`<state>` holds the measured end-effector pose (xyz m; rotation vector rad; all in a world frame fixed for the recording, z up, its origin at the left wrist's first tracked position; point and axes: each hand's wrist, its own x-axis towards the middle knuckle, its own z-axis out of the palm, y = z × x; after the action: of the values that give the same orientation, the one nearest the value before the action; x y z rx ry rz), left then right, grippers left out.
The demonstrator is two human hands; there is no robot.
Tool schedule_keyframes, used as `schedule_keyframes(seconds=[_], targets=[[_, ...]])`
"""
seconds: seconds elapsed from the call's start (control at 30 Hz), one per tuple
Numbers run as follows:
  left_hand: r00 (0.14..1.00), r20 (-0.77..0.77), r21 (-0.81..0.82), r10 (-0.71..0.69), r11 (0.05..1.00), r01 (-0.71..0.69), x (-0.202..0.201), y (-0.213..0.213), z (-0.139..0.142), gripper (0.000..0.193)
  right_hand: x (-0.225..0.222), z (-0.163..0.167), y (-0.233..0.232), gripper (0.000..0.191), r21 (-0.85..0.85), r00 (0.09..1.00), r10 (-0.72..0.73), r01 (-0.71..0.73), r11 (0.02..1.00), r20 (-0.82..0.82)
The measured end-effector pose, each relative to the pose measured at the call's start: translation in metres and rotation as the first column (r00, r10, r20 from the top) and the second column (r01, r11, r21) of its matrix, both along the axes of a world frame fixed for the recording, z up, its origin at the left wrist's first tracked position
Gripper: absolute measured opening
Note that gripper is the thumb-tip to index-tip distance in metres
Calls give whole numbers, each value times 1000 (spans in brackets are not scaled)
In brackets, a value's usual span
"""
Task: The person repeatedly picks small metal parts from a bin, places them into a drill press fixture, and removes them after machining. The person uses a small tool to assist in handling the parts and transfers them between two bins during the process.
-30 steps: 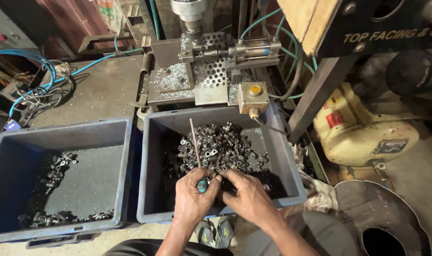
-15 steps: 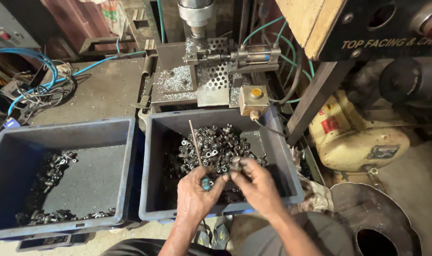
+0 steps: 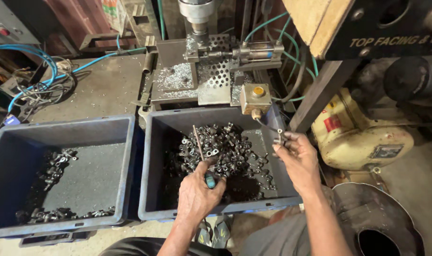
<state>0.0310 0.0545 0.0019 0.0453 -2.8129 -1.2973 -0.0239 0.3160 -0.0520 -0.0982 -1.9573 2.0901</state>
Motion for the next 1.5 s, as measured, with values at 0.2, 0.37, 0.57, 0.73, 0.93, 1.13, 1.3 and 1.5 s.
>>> schedule_keyframes(seconds=[0.2, 0.37, 0.57, 0.73, 0.93, 1.13, 1.3, 1.5], targets=[[998, 51, 45, 31, 998, -33, -5, 0, -11, 78, -7, -18, 10, 36, 74, 1000, 20, -18, 997, -19], [999, -25, 30, 32, 999, -32, -6, 1, -22, 66, -6, -17, 4, 44, 177, 999, -28, 32, 984, -25], [959, -283, -24, -14, 1000, 8, -25, -16, -15, 25, -6, -24, 5, 26, 171, 998, 26, -14, 985, -65], [927, -374, -218, -25, 974, -61, -81, -37, 50, 27, -6, -25, 4, 27, 70, 999, -17, 19, 997, -36], [837, -518, -541, -179, 826, -158, -149, -36, 139, 22, -5, -12, 12, 16, -43, 999, -30, 32, 999, 46], [882, -402, -702, -245, 701, -125, -181, -20, 170, 17, -8, -17, 9, 14, -36, 999, 4, -3, 999, 34], [878, -361, -807, -315, 577, -125, -196, -5, 169, 12, -11, -22, 9, 14, -15, 1000, 13, -13, 1000, 7], [872, -352, -800, -339, 593, -92, -203, -6, 159, 12, -10, -22, 8, 14, 37, 1000, 3, -3, 999, 5]])
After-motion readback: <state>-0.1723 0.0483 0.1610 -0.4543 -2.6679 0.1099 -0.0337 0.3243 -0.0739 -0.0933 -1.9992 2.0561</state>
